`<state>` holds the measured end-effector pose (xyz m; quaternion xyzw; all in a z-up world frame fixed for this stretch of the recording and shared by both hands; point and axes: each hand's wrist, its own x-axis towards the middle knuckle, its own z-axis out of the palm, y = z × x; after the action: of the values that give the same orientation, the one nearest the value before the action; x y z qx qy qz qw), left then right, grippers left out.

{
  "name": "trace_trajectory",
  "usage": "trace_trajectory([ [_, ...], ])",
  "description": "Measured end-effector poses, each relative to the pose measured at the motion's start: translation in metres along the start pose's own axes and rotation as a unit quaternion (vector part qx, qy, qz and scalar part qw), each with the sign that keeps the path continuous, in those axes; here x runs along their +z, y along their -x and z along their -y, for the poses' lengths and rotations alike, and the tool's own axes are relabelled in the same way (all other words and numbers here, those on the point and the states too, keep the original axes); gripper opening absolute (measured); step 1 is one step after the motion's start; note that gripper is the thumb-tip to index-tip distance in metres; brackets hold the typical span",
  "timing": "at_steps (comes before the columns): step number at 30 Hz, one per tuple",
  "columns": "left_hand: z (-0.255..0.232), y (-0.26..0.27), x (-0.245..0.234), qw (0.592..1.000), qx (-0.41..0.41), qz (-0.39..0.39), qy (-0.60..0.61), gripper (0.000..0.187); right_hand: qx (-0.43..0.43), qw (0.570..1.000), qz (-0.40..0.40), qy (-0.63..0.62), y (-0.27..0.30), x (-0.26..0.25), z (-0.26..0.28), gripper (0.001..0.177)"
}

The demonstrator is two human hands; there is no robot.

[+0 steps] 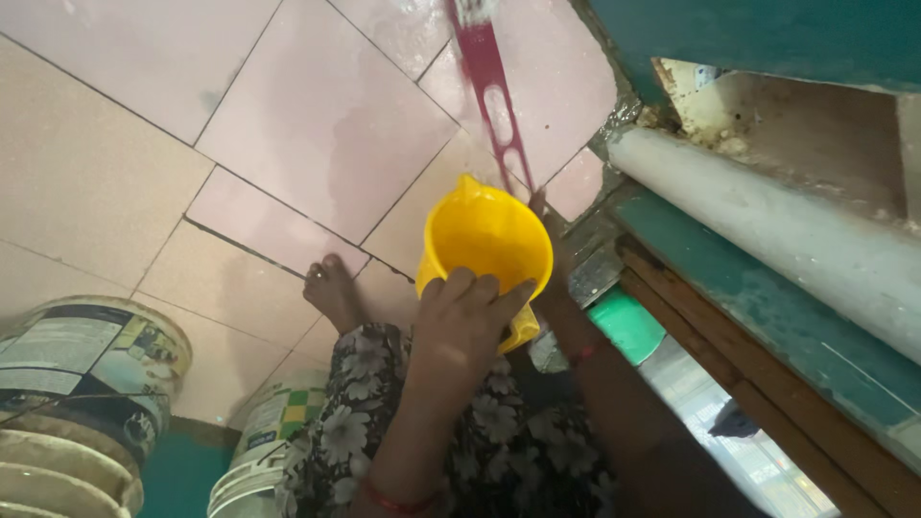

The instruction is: The person pours water from a yellow mug onto floor tiles and uses a brush to scrub the surface around a drain.

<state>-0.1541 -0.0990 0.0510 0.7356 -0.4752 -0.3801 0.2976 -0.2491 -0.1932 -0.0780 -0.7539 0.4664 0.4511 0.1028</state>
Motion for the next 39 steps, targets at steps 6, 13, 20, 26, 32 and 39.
trace_trajectory([
  [6, 0.016, 0.003, -0.008, 0.999, -0.011, -0.022, -0.036, 0.047, 0.084, 0.984, -0.114, -0.11, -0.067, 0.127, -0.132, 0.07],
  [13, 0.033, 0.007, -0.021, 0.996, -0.025, -0.076, -0.042, 0.05, 0.262, 0.688, 0.069, -0.673, 0.041, 0.247, -0.095, 0.058],
  [20, 0.068, 0.025, -0.032, 0.984, -0.039, -0.15, -0.086, 0.051, 0.25, 0.41, 0.016, -0.877, -0.091, 0.082, 0.043, 0.055],
  [26, 0.105, 0.048, -0.052, 0.959, -0.102, -0.208, -0.163, 0.045, 0.216, 0.408, 0.164, -0.872, -0.093, -0.024, 0.109, 0.066],
  [32, 0.124, 0.06, -0.063, 0.927, -0.154, -0.267, -0.214, 0.048, 0.125, 0.423, 0.104, -0.891, -0.095, -0.019, 0.148, 0.044],
  [39, 0.129, 0.06, -0.068, 0.943, -0.146, -0.242, -0.174, 0.053, 0.268, 0.518, 0.105, -0.806, -0.061, 0.115, 0.066, 0.083],
])
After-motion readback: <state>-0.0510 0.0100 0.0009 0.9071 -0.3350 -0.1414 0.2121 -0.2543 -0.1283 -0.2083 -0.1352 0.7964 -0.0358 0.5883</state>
